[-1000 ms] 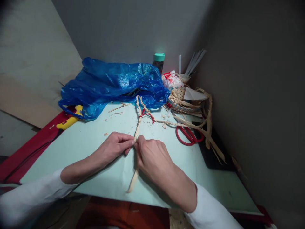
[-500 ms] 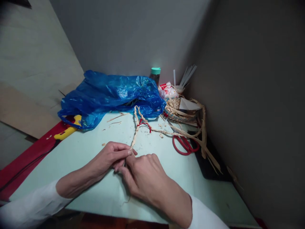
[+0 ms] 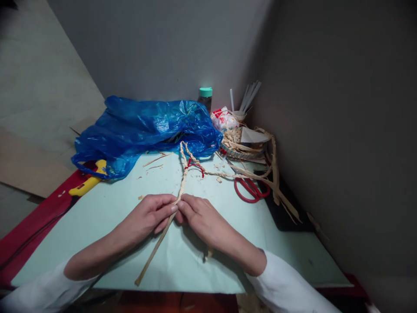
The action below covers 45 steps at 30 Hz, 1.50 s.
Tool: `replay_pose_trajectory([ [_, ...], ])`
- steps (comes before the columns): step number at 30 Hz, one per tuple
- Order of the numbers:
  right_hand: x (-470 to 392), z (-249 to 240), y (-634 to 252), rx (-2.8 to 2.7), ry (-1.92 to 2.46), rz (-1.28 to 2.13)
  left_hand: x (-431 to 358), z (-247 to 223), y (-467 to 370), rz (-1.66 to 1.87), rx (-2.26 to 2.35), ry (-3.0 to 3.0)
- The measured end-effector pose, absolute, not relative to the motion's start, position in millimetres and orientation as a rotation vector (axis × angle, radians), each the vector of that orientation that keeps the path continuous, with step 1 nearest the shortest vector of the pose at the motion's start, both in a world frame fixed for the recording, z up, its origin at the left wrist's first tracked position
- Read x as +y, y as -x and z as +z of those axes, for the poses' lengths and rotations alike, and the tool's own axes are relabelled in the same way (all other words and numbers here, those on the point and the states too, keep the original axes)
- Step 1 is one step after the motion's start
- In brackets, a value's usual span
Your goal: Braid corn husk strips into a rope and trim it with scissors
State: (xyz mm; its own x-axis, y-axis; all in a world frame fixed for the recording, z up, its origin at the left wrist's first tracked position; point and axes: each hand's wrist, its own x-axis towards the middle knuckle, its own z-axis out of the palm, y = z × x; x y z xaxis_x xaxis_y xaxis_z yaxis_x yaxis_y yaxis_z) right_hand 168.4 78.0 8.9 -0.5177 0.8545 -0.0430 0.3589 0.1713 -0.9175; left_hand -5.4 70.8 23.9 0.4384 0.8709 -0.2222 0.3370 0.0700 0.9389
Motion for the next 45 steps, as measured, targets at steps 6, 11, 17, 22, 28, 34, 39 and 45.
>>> replay_pose_trajectory([
  [6,77,13,-170,-1.95,1.257,1.108,66,35,10,0.512,1.35,-1.938],
  [11,70,15,-168,-1.863,1.23,1.104,62,31,10,0.593,1.253,-2.307],
  [17,72,9,-169,-1.786,1.15,1.32,56,5,6,0.436,1.002,-2.734],
  [22,76,4,-170,-1.706,1.119,1.479,54,4,5,0.335,0.994,-2.74],
  [28,76,9,-173,-1.675,1.143,1.528,67,27,5,0.816,1.337,-2.059],
  [34,76,16,-174,-1.707,1.021,1.558,83,16,6,0.614,0.875,-1.256],
  [39,77,17,-175,-1.802,0.99,1.564,79,7,4,0.599,0.77,-1.08],
  [45,79,13,-179,-1.953,1.052,1.398,78,12,4,0.578,0.796,-0.958],
])
